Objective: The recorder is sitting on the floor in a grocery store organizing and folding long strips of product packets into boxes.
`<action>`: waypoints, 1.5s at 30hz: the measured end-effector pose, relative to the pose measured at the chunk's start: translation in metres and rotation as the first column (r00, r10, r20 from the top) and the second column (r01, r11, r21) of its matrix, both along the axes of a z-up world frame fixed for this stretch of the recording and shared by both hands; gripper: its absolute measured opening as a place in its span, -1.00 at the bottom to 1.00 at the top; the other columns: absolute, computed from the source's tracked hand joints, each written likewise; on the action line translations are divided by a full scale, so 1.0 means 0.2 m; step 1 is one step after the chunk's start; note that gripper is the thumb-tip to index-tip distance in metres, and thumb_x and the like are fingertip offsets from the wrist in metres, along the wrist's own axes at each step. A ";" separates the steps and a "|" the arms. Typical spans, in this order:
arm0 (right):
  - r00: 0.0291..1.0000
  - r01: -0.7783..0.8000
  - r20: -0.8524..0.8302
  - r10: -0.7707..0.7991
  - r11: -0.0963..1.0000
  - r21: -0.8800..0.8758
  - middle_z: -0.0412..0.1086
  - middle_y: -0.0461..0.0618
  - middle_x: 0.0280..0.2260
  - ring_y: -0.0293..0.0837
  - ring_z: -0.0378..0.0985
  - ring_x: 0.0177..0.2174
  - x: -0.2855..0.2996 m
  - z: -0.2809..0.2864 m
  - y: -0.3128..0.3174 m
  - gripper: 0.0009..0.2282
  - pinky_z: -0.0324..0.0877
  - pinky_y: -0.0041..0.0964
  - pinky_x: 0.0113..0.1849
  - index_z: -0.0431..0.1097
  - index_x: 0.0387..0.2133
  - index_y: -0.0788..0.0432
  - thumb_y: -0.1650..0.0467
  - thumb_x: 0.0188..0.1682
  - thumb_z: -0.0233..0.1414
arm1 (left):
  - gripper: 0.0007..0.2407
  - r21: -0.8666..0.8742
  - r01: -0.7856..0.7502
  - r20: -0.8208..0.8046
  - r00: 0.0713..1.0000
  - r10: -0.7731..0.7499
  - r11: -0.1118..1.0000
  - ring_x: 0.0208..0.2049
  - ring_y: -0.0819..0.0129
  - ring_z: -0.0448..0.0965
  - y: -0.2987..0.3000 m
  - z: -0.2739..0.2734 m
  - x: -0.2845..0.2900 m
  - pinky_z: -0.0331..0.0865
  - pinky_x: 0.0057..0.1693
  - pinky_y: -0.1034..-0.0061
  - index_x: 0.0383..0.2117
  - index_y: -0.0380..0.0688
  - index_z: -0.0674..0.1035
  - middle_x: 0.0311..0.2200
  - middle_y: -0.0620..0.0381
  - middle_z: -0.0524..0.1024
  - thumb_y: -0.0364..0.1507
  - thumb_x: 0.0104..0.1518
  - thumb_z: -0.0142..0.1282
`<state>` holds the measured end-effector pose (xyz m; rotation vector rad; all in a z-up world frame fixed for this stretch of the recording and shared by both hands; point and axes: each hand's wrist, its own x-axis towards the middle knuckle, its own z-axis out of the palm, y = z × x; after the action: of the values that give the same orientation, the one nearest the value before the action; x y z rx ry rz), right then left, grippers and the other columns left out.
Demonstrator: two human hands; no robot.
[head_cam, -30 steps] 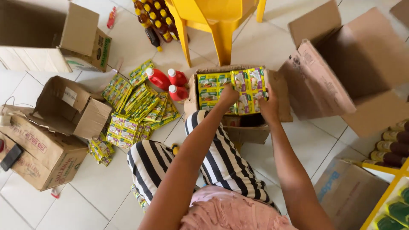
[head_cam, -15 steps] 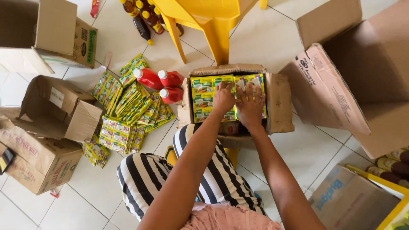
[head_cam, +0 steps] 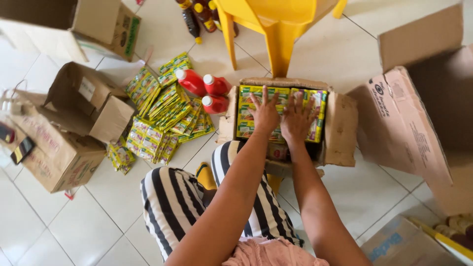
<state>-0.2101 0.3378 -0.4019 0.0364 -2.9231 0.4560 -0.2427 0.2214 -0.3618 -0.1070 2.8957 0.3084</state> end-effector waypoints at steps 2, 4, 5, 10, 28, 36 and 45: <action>1.000 -0.012 0.006 0.012 1.000 0.023 -0.04 0.04 0.45 0.39 -0.17 0.38 -0.02 -0.05 0.03 -0.51 -0.35 0.52 0.25 0.15 0.40 0.01 0.21 0.19 -0.13 | -0.39 0.021 -0.035 0.024 0.999 0.034 0.999 0.42 -0.46 -0.31 0.01 0.02 0.00 0.01 0.24 -0.54 0.35 0.35 0.26 0.49 0.12 -0.20 -0.25 0.09 0.17; 0.999 -0.040 0.003 0.040 0.999 0.036 -0.04 0.07 0.45 0.41 -0.17 0.38 -0.03 -0.07 0.04 -0.49 -0.37 0.55 0.23 0.14 0.40 0.02 0.20 0.17 -0.15 | -0.40 0.033 -0.086 0.038 0.996 0.085 0.996 0.44 -0.41 -0.28 0.00 -0.02 0.00 0.02 0.27 -0.53 0.33 0.37 0.29 0.49 0.15 -0.17 -0.23 0.07 0.19; 1.000 -0.031 -0.001 0.031 0.999 0.032 -0.03 0.08 0.45 0.42 -0.18 0.37 -0.03 -0.08 0.04 -0.48 -0.38 0.53 0.25 0.14 0.41 0.01 0.19 0.17 -0.16 | -0.42 0.032 -0.058 0.029 0.998 0.057 0.998 0.45 -0.38 -0.25 -0.01 -0.07 0.00 0.03 0.27 -0.50 0.29 0.33 0.34 0.49 0.12 -0.13 -0.21 0.06 0.20; 0.996 -0.083 -0.019 0.083 0.997 0.009 -0.01 0.07 0.44 0.43 -0.19 0.37 -0.11 -0.15 0.08 -0.47 -0.40 0.52 0.27 0.15 0.39 -0.03 0.12 0.16 -0.17 | -0.44 0.127 -0.122 0.111 0.988 0.108 0.984 0.47 -0.24 -0.20 -0.09 0.10 0.02 0.09 0.22 -0.51 0.22 0.29 0.41 0.45 0.10 -0.04 -0.19 -0.02 0.23; 0.786 -0.617 -0.325 0.525 0.695 -0.369 0.33 0.26 0.20 0.22 0.33 0.21 -0.27 0.49 -0.65 -0.68 0.21 0.07 0.25 0.48 0.02 0.22 0.29 0.09 0.09 | -0.63 0.780 -0.175 -0.122 0.899 0.420 0.601 -0.18 0.08 0.69 -1.19 0.43 0.10 0.53 -0.03 0.28 -0.01 -0.01 0.64 -0.19 -0.11 0.65 -0.14 0.12 0.18; 0.686 -0.520 0.062 0.725 0.547 -0.657 0.37 0.16 0.09 0.03 0.43 0.02 -0.22 0.97 -1.26 -0.58 0.32 -0.14 0.03 0.36 0.15 0.27 0.31 0.05 0.13 | -0.69 0.923 -0.218 -0.124 0.612 0.781 0.318 -0.15 0.47 0.63 -2.25 0.27 0.48 0.48 0.01 0.52 -0.02 -0.20 0.63 -0.17 0.11 0.69 -0.27 0.21 0.20; 0.497 -0.172 0.331 0.802 0.465 -0.869 0.40 -0.11 -0.21 -0.29 0.41 -0.27 -0.21 0.51 -1.91 -0.69 0.32 -0.34 -0.28 0.43 0.12 0.17 0.32 0.15 0.09 | -0.72 0.903 -0.425 0.069 0.289 0.955 0.063 -0.45 0.55 0.51 -2.80 0.04 1.08 0.41 -0.31 0.58 -0.10 -0.23 0.69 -0.41 0.17 0.63 -0.30 0.18 0.22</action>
<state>-0.2529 -0.0448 -0.3005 0.9372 -2.9784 2.2824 -0.0270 -0.3395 -0.3535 -1.7148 2.3655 2.1994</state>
